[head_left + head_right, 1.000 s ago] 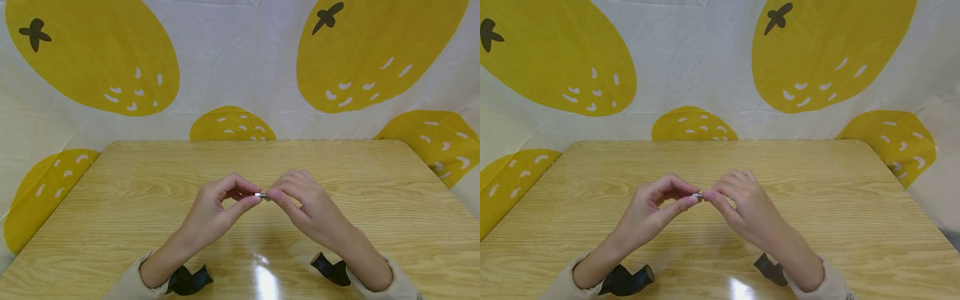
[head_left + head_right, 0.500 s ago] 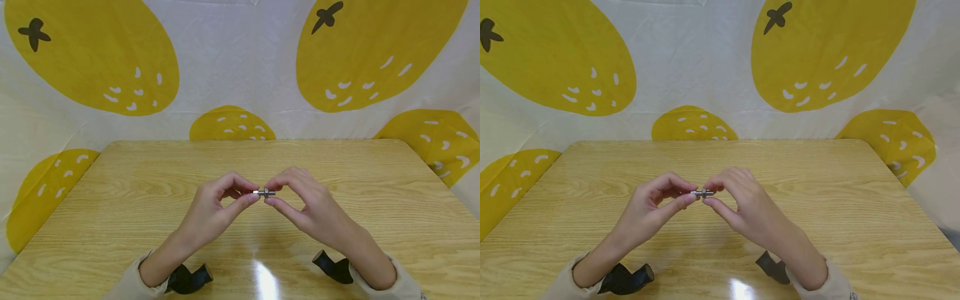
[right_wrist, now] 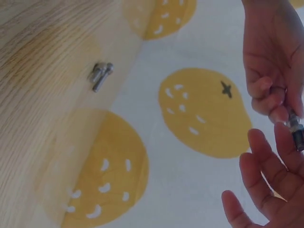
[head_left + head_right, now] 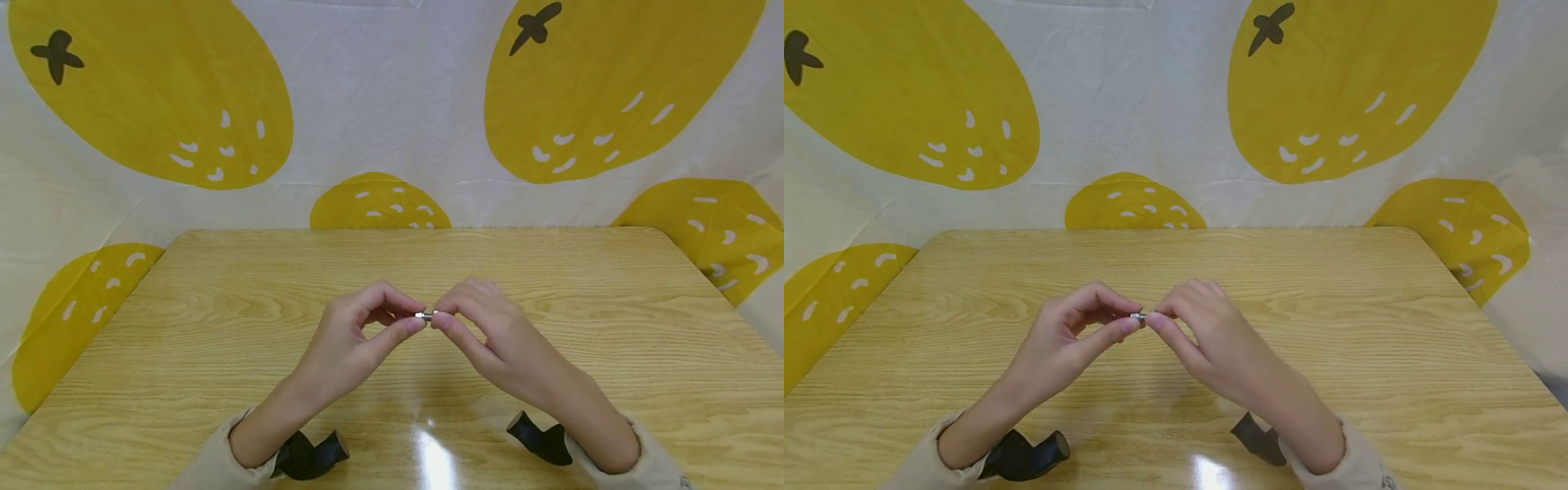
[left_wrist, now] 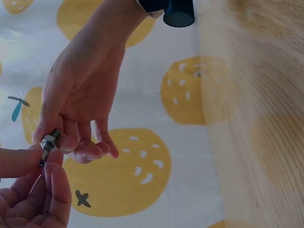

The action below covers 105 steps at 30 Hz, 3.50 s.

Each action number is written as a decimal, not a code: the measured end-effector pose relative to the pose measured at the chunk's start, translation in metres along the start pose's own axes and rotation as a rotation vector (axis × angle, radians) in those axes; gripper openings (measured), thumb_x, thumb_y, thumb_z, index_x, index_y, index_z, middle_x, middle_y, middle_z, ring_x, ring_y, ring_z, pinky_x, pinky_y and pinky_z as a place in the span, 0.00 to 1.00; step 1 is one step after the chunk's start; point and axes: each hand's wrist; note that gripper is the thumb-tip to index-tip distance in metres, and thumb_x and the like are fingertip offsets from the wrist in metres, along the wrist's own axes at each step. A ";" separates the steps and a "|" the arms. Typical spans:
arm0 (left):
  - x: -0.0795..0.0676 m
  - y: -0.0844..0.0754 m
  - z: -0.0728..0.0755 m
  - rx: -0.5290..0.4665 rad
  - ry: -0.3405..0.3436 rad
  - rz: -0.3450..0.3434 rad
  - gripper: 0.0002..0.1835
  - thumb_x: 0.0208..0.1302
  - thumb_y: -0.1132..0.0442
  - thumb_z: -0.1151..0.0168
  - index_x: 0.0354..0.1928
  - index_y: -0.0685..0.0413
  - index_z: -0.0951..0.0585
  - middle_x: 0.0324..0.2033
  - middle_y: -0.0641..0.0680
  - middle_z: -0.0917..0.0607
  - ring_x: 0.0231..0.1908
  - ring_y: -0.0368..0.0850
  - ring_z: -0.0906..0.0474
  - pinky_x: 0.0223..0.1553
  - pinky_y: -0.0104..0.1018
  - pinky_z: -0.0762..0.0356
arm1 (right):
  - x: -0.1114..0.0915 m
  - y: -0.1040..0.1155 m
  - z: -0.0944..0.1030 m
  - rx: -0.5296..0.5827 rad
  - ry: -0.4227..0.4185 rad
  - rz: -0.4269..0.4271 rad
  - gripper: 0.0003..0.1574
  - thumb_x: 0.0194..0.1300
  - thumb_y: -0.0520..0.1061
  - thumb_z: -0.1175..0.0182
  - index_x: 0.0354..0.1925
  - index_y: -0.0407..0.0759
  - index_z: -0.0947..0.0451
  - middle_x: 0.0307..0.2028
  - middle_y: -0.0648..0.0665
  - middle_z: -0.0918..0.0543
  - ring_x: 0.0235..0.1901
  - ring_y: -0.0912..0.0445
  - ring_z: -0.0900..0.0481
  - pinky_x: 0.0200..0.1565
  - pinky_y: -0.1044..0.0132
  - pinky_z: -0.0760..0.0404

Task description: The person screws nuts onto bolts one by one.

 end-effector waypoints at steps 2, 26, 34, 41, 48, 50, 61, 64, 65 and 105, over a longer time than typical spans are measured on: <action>0.000 0.000 0.000 0.000 0.001 0.005 0.05 0.60 0.66 0.37 0.38 0.57 0.20 0.32 0.52 0.14 0.29 0.36 0.19 0.29 0.31 0.20 | 0.000 -0.001 0.000 -0.006 0.014 -0.011 0.08 0.69 0.40 0.49 0.36 0.51 0.24 0.35 0.58 0.22 0.40 0.64 0.30 0.44 0.67 0.33; 0.000 -0.001 0.000 0.006 0.003 0.032 0.05 0.60 0.65 0.37 0.38 0.56 0.20 0.33 0.51 0.15 0.30 0.36 0.19 0.29 0.31 0.21 | 0.002 0.004 0.003 0.033 -0.030 0.012 0.13 0.59 0.38 0.37 0.44 0.45 0.24 0.41 0.53 0.20 0.45 0.60 0.27 0.48 0.69 0.28; 0.000 -0.001 -0.001 -0.004 0.014 0.006 0.05 0.60 0.66 0.37 0.38 0.58 0.20 0.33 0.52 0.15 0.30 0.36 0.19 0.29 0.31 0.20 | 0.001 0.002 0.001 0.032 -0.008 0.010 0.06 0.64 0.38 0.43 0.38 0.49 0.25 0.36 0.56 0.22 0.41 0.62 0.29 0.46 0.68 0.31; 0.000 -0.002 -0.001 -0.005 0.022 -0.002 0.05 0.60 0.66 0.38 0.38 0.58 0.20 0.33 0.53 0.14 0.30 0.36 0.19 0.30 0.32 0.20 | 0.000 0.001 0.002 0.002 -0.010 -0.025 0.05 0.65 0.41 0.43 0.40 0.49 0.23 0.38 0.57 0.22 0.43 0.62 0.29 0.47 0.65 0.34; 0.000 -0.002 0.000 0.010 0.003 0.016 0.05 0.60 0.66 0.38 0.38 0.57 0.20 0.34 0.52 0.15 0.30 0.36 0.19 0.30 0.32 0.21 | 0.001 0.003 0.003 0.025 -0.064 0.026 0.18 0.58 0.42 0.35 0.46 0.42 0.27 0.42 0.51 0.22 0.44 0.59 0.29 0.48 0.67 0.30; 0.000 -0.002 0.000 0.010 0.000 0.017 0.05 0.60 0.66 0.38 0.38 0.57 0.21 0.33 0.51 0.15 0.30 0.36 0.19 0.30 0.32 0.21 | 0.001 0.002 0.003 0.030 -0.076 0.059 0.16 0.59 0.40 0.36 0.44 0.41 0.27 0.41 0.50 0.22 0.43 0.59 0.28 0.49 0.68 0.31; 0.000 -0.002 0.000 -0.005 0.008 -0.006 0.05 0.59 0.67 0.37 0.38 0.58 0.21 0.33 0.52 0.15 0.31 0.37 0.19 0.30 0.31 0.20 | 0.002 0.002 0.003 0.018 -0.039 0.051 0.09 0.60 0.40 0.38 0.41 0.45 0.25 0.39 0.54 0.21 0.44 0.59 0.28 0.52 0.64 0.34; 0.000 -0.003 -0.001 -0.011 0.017 -0.021 0.05 0.59 0.67 0.37 0.37 0.59 0.21 0.33 0.53 0.15 0.31 0.37 0.19 0.31 0.32 0.19 | 0.002 0.003 0.002 0.012 -0.014 0.044 0.06 0.63 0.39 0.41 0.39 0.47 0.26 0.38 0.55 0.22 0.43 0.59 0.29 0.53 0.63 0.36; 0.000 -0.003 -0.001 -0.012 0.018 -0.022 0.05 0.59 0.67 0.37 0.37 0.59 0.21 0.33 0.53 0.15 0.30 0.37 0.19 0.31 0.32 0.19 | 0.002 0.002 0.002 0.008 -0.005 0.040 0.05 0.64 0.39 0.42 0.38 0.47 0.26 0.37 0.55 0.22 0.44 0.60 0.29 0.53 0.63 0.36; 0.000 -0.001 0.000 0.010 0.005 -0.009 0.05 0.60 0.67 0.37 0.37 0.58 0.20 0.33 0.52 0.14 0.29 0.36 0.19 0.28 0.31 0.21 | 0.000 0.001 0.003 -0.022 -0.044 -0.001 0.09 0.61 0.46 0.38 0.41 0.48 0.23 0.38 0.56 0.21 0.44 0.61 0.28 0.50 0.63 0.34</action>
Point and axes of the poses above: each hand's wrist, its own x-axis towards the middle knuckle, its own z-axis out of the back of the hand, y = z × x
